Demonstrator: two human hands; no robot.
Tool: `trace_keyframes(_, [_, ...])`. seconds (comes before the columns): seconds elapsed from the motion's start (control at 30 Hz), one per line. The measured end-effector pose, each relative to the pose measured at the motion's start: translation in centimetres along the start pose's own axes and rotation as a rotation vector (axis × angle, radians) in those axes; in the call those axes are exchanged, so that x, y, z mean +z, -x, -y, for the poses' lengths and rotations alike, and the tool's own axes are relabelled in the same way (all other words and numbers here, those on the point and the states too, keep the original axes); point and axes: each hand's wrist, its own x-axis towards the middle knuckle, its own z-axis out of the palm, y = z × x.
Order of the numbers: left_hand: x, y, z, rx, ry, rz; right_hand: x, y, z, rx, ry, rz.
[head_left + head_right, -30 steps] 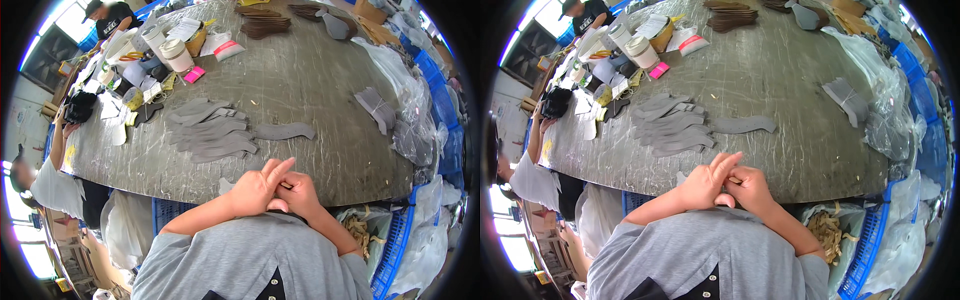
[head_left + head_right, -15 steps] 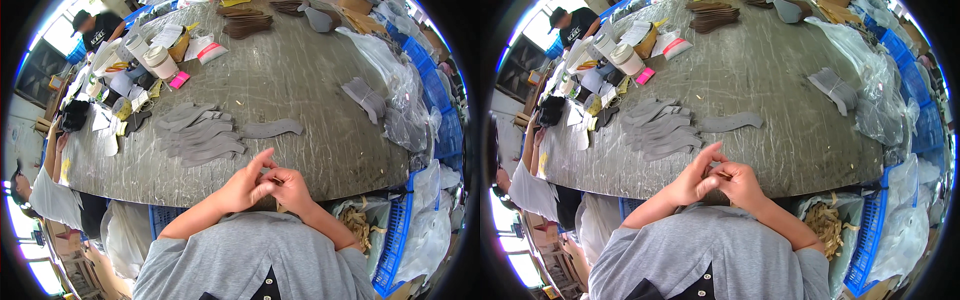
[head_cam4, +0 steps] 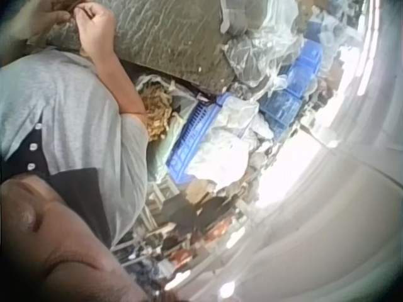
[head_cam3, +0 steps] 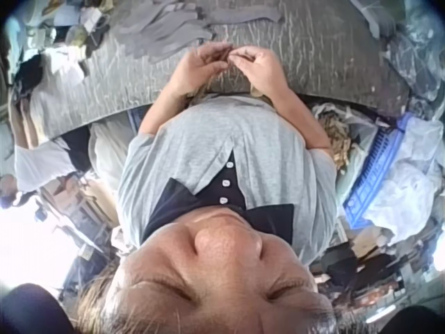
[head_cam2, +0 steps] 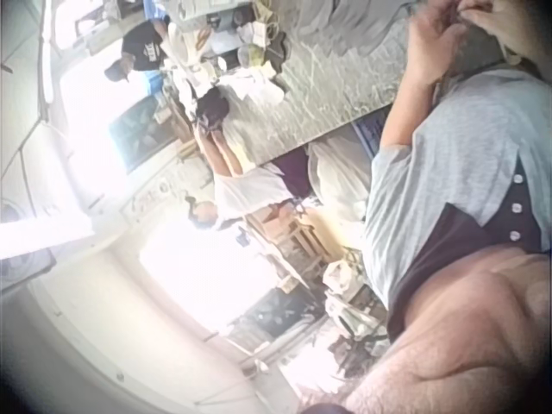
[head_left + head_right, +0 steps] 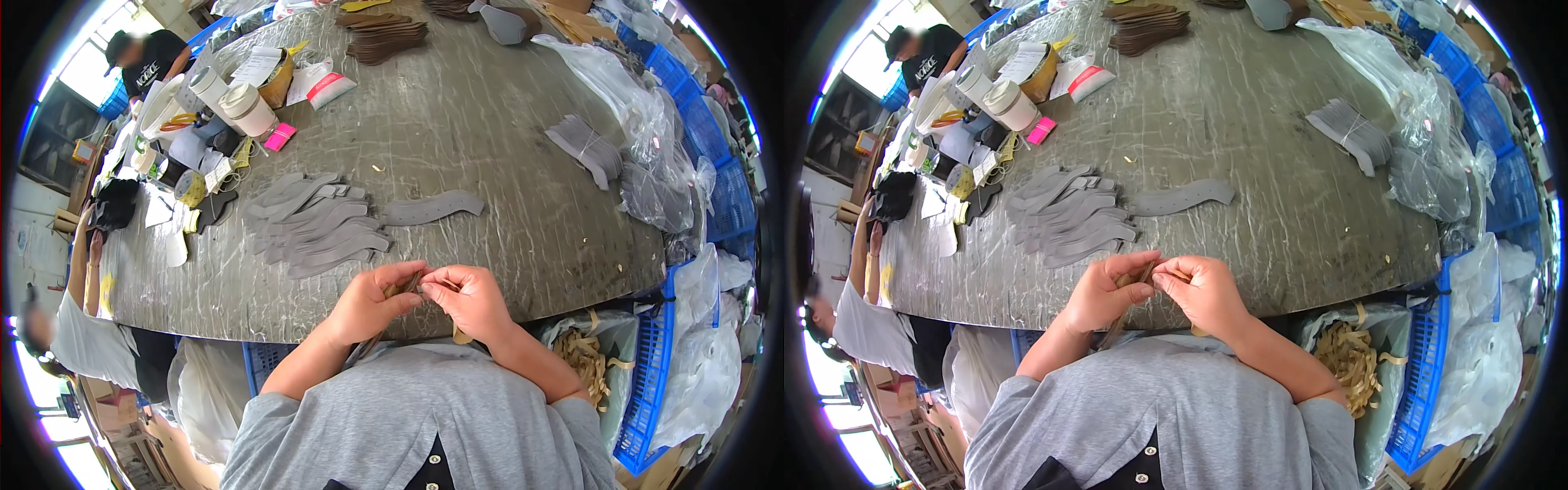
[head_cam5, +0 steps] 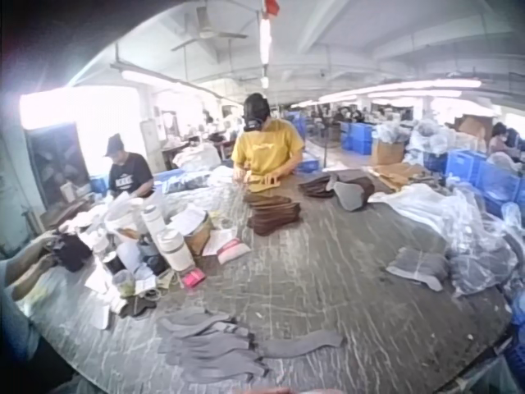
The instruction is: The person sits at a workbench and repeatedly picks up gray fabric shoe parts and small beige rubber strips. They align the rubber strip with the edge of the fabric part and press them together by hand. After processing several units, the person stacks the finished parts and places the stack into a clear plastic bag.
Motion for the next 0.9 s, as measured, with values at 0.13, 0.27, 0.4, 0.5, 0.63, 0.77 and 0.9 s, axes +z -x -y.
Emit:
trace_keyframes(0.13, [0.6,0.1,-1.1,0.046,-0.227,-0.027,-0.5,0.1,1.1,0.073,0.015,0.018])
trace_keyframes(0.27, [1.1,0.1,-2.4,0.087,-0.329,0.02,-0.8,0.1,1.0,0.076,-0.009,0.033])
trace_keyframes(0.4, [1.1,0.2,-2.5,0.1,-0.402,0.039,-1.1,-0.1,-0.2,0.057,-0.085,0.066])
trace_keyframes(0.5, [1.0,0.3,-1.9,0.104,-0.4,0.03,-1.1,0.1,0.3,0.093,-0.131,0.082])
trace_keyframes(0.63, [1.0,0.1,-2.2,0.115,-0.411,0.036,-1.3,0.0,0.6,0.174,-0.107,0.097])
trace_keyframes(0.77, [0.9,0.1,-1.9,0.201,-0.5,0.045,-1.2,0.0,0.2,0.158,-0.139,0.088])
trace_keyframes(0.9, [0.9,0.1,-1.8,0.189,-0.476,0.057,-1.2,0.0,0.1,0.172,-0.231,0.097])
